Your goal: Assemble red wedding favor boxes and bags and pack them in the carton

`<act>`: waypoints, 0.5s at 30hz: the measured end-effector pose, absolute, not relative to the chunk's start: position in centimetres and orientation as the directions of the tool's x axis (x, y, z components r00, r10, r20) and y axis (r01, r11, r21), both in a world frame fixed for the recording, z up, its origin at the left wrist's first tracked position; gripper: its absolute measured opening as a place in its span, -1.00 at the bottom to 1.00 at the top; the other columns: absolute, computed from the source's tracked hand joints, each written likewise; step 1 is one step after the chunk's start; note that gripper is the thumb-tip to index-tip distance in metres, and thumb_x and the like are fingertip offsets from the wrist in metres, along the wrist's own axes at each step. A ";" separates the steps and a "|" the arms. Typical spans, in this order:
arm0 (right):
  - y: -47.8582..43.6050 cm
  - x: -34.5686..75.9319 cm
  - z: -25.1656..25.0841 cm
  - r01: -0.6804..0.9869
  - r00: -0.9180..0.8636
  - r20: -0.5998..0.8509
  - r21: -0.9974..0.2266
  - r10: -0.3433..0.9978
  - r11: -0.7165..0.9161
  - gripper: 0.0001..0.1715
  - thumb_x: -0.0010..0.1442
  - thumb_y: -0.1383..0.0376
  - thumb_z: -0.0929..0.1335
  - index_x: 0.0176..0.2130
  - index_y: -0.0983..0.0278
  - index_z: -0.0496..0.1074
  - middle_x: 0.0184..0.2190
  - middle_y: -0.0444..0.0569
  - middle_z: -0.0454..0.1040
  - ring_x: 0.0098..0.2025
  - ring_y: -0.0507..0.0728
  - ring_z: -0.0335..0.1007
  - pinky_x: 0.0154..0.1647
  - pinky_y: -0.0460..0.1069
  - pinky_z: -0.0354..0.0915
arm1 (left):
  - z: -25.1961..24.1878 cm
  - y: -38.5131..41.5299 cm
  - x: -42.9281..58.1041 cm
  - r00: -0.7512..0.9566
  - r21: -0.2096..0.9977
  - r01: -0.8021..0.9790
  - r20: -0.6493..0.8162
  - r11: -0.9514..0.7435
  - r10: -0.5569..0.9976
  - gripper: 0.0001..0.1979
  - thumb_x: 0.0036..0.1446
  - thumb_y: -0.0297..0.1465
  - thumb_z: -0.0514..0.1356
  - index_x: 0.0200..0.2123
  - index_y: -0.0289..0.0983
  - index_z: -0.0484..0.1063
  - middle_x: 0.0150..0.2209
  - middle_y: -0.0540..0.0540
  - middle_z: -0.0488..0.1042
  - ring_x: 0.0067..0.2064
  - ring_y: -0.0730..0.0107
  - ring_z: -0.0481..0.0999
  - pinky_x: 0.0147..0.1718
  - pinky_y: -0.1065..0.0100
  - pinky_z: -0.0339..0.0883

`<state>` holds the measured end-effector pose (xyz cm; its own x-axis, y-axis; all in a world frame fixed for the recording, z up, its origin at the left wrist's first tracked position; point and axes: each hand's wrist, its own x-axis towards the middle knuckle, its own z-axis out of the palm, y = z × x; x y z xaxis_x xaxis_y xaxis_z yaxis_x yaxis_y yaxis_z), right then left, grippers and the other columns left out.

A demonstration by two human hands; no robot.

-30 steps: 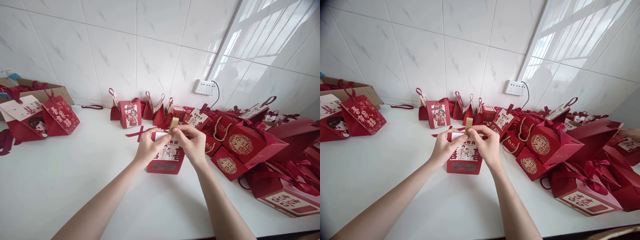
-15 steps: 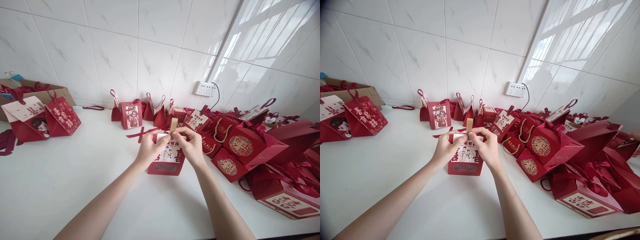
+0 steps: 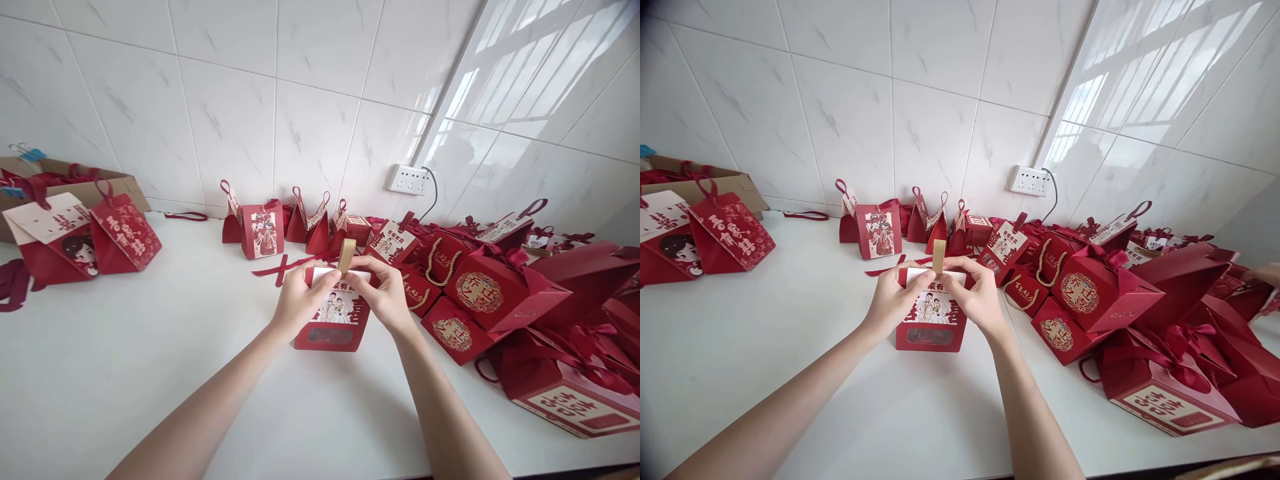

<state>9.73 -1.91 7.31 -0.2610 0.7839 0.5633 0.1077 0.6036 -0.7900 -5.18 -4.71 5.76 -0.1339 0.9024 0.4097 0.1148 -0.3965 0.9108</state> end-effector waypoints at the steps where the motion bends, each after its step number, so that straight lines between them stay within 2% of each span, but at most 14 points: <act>1: -1.9 9.7 7.3 0.109 -0.261 0.562 -0.791 0.785 0.603 -0.86 0.05 0.33 0.35 -0.31 0.23 0.48 -0.33 -0.12 0.54 -0.29 0.07 0.45 -0.29 -0.07 0.34 | 5.7 -4.7 -5.2 -0.133 0.911 0.114 0.410 -0.397 0.902 -0.80 -0.01 -0.23 0.24 -0.48 -0.25 0.41 -0.63 0.08 0.31 -0.58 0.55 0.25 -0.63 0.52 0.11; 9: -2.0 9.7 7.6 0.121 -0.287 0.542 -0.798 0.790 0.591 -0.86 0.05 0.32 0.33 -0.33 0.25 0.47 -0.34 -0.11 0.53 -0.31 0.06 0.44 -0.32 -0.07 0.33 | 5.7 -4.8 -5.1 -0.134 0.911 0.122 0.409 -0.394 0.903 -0.78 0.00 -0.20 0.23 -0.47 -0.24 0.40 -0.66 0.09 0.27 -0.62 0.53 0.22 -0.64 0.49 0.08; 15: -2.0 9.4 7.5 0.135 -0.248 0.550 -0.796 0.798 0.590 -0.88 0.02 0.34 0.33 -0.37 0.26 0.46 -0.40 -0.13 0.52 -0.38 0.04 0.42 -0.39 -0.09 0.30 | 5.4 -4.8 -5.4 -0.124 0.906 0.143 0.416 -0.399 0.901 -0.76 0.00 -0.17 0.22 -0.39 -0.22 0.40 -0.60 0.07 0.34 -0.58 0.50 0.27 -0.60 0.47 0.12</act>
<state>9.42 -2.02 7.53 -0.2475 0.7978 0.5498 0.1353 0.5903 -0.7958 -5.39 -4.82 5.44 -0.1244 0.9007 0.4162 0.1426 -0.3989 0.9058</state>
